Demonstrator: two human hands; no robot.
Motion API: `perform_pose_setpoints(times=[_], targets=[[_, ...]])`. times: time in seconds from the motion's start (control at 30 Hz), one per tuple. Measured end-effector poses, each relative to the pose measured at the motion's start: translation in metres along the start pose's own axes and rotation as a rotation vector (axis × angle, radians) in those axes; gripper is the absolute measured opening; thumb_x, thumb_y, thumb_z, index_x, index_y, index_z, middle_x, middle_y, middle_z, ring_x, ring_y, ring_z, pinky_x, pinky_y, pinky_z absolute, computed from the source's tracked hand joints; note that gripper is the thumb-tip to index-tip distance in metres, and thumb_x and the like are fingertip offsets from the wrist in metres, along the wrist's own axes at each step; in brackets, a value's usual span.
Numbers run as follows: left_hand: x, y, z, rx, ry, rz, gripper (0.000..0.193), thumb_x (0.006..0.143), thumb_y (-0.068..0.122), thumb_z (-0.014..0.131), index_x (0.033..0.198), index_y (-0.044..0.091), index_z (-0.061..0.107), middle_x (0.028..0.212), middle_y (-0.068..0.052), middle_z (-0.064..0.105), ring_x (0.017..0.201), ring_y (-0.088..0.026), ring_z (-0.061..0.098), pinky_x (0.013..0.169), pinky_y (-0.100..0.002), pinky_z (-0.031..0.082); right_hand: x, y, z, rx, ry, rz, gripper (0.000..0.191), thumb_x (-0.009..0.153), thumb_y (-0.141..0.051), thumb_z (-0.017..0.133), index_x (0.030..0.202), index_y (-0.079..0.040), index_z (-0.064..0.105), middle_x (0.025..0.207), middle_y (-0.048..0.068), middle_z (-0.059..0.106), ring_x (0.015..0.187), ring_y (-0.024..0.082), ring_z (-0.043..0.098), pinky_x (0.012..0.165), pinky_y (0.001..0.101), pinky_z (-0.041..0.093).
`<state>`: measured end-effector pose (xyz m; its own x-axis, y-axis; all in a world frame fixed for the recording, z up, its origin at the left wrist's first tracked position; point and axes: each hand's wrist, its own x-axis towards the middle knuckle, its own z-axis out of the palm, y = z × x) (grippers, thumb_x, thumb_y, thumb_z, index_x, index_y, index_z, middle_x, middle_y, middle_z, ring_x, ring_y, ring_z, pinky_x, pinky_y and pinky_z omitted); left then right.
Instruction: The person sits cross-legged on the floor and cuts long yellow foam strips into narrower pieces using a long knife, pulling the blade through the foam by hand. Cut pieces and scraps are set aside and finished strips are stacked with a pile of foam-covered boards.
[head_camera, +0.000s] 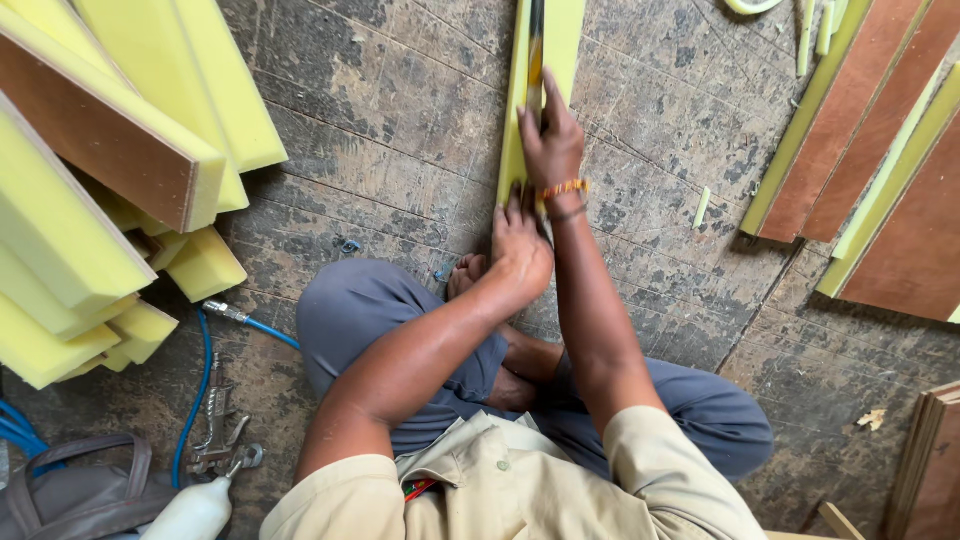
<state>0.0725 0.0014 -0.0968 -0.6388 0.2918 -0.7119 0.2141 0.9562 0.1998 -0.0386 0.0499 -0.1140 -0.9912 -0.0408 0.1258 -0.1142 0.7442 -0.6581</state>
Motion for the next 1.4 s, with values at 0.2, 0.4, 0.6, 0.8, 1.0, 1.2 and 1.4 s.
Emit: perform_pose_setpoints(times=[0.2, 0.4, 0.6, 0.8, 1.0, 1.2, 1.4], targets=[[0.02, -0.016, -0.008, -0.151, 0.033, 0.007, 0.076, 0.096, 0.029, 0.044, 0.158, -0.003, 0.016, 0.168, -0.024, 0.001, 0.154, -0.045, 0.002, 0.122, -0.059, 0.012, 0.058, 0.01, 0.02, 0.014, 0.06, -0.022, 0.066, 0.096, -0.015, 0.078, 0.154, -0.019, 0.047, 0.076, -0.001, 0.069, 0.06, 0.008, 0.056, 0.051, 0.0279, 0.049], [-0.004, -0.017, -0.024, -0.144, 0.049, -0.003, 0.095, 0.09, 0.039, 0.06, 0.161, -0.004, 0.013, 0.171, -0.025, -0.001, 0.156, -0.042, 0.002, 0.12, -0.058, 0.018, 0.089, 0.008, 0.023, 0.104, 0.044, 0.061, 0.06, 0.099, -0.019, 0.077, 0.152, -0.022, 0.049, 0.085, -0.004, 0.077, 0.064, 0.004, 0.066, 0.053, 0.0222, 0.057], [-0.013, -0.02, -0.042, -0.198, -0.043, 0.001, 0.106, 0.087, 0.048, 0.066, 0.162, -0.001, 0.009, 0.17, -0.022, -0.004, 0.156, -0.04, -0.003, 0.117, -0.058, 0.023, 0.035, 0.005, 0.013, -0.004, -0.091, 0.177, 0.053, 0.103, -0.02, 0.069, 0.152, -0.02, 0.05, 0.074, -0.003, 0.07, 0.052, 0.008, 0.056, 0.043, 0.0261, 0.049], [-0.003, -0.017, -0.024, -0.185, -0.071, -0.022, 0.1, 0.091, 0.047, 0.065, 0.162, 0.003, 0.008, 0.17, -0.019, -0.003, 0.156, -0.039, -0.003, 0.115, -0.059, 0.028, 0.013, 0.006, 0.013, 0.022, -0.028, 0.1, 0.054, 0.101, -0.022, 0.073, 0.15, -0.016, 0.051, 0.076, -0.002, 0.071, 0.053, 0.005, 0.056, 0.041, 0.0212, 0.047], [-0.001, -0.023, -0.01, -0.193, 0.123, -0.001, 0.091, 0.089, 0.036, 0.066, 0.16, 0.003, 0.02, 0.169, -0.018, 0.005, 0.156, -0.038, 0.002, 0.115, -0.058, 0.028, 0.033, 0.002, 0.014, 0.183, -0.072, 0.246, 0.055, 0.096, -0.024, 0.069, 0.148, -0.017, 0.052, 0.085, -0.008, 0.073, 0.052, 0.003, 0.059, 0.048, 0.0234, 0.051], [-0.017, -0.018, -0.015, -0.182, 0.097, 0.02, 0.068, 0.091, 0.029, 0.065, 0.149, 0.001, 0.042, 0.169, -0.022, 0.013, 0.157, -0.042, 0.003, 0.122, -0.059, 0.022, -0.018, -0.002, -0.003, 0.025, -0.052, 0.146, 0.06, 0.097, -0.023, 0.078, 0.151, -0.016, 0.055, 0.063, 0.005, 0.056, 0.055, 0.01, 0.046, 0.049, 0.0301, 0.041], [-0.028, -0.055, -0.032, -0.357, 0.657, -0.223, 0.041, 0.094, 0.011, 0.064, 0.134, -0.001, 0.059, 0.14, -0.022, 0.051, 0.133, -0.039, 0.046, 0.102, -0.053, 0.045, -0.002, -0.014, -0.006, 0.145, 0.024, 0.127, 0.061, 0.095, -0.021, 0.078, 0.151, -0.018, 0.053, 0.066, -0.003, 0.059, 0.057, 0.006, 0.051, 0.052, 0.0281, 0.046]])
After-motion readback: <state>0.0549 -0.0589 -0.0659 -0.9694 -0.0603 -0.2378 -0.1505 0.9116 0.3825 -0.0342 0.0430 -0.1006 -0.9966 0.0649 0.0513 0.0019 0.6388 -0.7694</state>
